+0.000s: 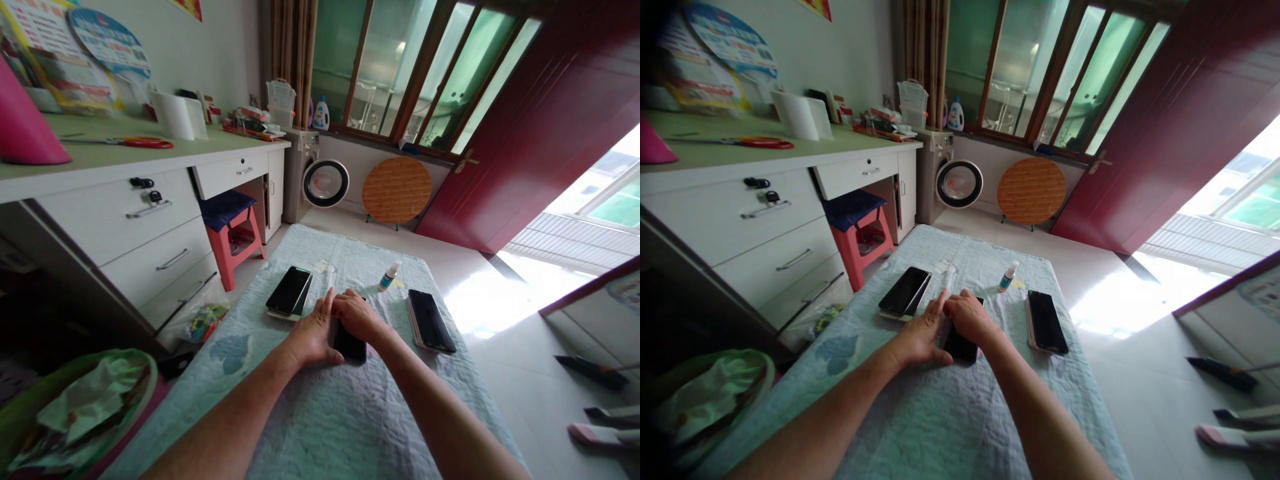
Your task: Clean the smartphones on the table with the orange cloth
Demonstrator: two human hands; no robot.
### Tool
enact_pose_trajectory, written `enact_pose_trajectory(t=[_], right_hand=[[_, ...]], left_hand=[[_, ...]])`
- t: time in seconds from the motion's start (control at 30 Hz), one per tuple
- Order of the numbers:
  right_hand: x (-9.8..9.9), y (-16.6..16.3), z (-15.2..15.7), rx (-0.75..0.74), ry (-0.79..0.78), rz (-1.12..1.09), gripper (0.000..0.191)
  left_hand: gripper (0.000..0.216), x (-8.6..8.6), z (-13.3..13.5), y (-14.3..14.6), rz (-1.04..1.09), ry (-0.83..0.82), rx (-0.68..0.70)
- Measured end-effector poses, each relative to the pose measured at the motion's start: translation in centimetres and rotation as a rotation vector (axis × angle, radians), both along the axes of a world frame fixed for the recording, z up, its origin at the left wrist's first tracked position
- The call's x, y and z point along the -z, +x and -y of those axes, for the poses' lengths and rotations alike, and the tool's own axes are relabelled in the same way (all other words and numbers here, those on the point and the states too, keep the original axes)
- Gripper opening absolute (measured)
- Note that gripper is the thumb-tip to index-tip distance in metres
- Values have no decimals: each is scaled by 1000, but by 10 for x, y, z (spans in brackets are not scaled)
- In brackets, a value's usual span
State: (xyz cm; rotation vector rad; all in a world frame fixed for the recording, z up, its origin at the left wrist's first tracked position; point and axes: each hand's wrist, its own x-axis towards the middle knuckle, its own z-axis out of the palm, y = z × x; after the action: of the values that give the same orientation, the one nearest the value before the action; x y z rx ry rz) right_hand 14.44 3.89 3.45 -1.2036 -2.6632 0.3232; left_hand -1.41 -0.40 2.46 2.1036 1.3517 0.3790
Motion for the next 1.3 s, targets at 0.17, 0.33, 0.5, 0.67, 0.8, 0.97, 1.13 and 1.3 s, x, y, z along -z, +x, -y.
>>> enact_pose_trajectory(t=[0.17,0.33,0.5,0.67,0.8,0.97,1.13,1.3], right_hand=[[1,0,27,-22,-43,-99,21],[0,3,49,-50,-100,-158,17],[-3,8,29,56,-43,-109,21],[-1,8,-7,152,1,-82,20],[3,5,-9,171,5,-65,19],[2,3,13,114,-26,-75,22],[4,3,39,78,-76,-117,17],[4,4,62,79,-143,-129,17]], left_hand=[[143,1,0,0,-41,2,9],[143,1,0,0,-60,26,11],[142,4,1,2,-90,32,-12],[142,6,1,3,-68,52,-1],[143,4,1,3,-45,48,-1],[141,2,2,4,-77,28,-18],[140,0,3,4,-94,32,-8],[133,6,3,4,-72,113,2]])
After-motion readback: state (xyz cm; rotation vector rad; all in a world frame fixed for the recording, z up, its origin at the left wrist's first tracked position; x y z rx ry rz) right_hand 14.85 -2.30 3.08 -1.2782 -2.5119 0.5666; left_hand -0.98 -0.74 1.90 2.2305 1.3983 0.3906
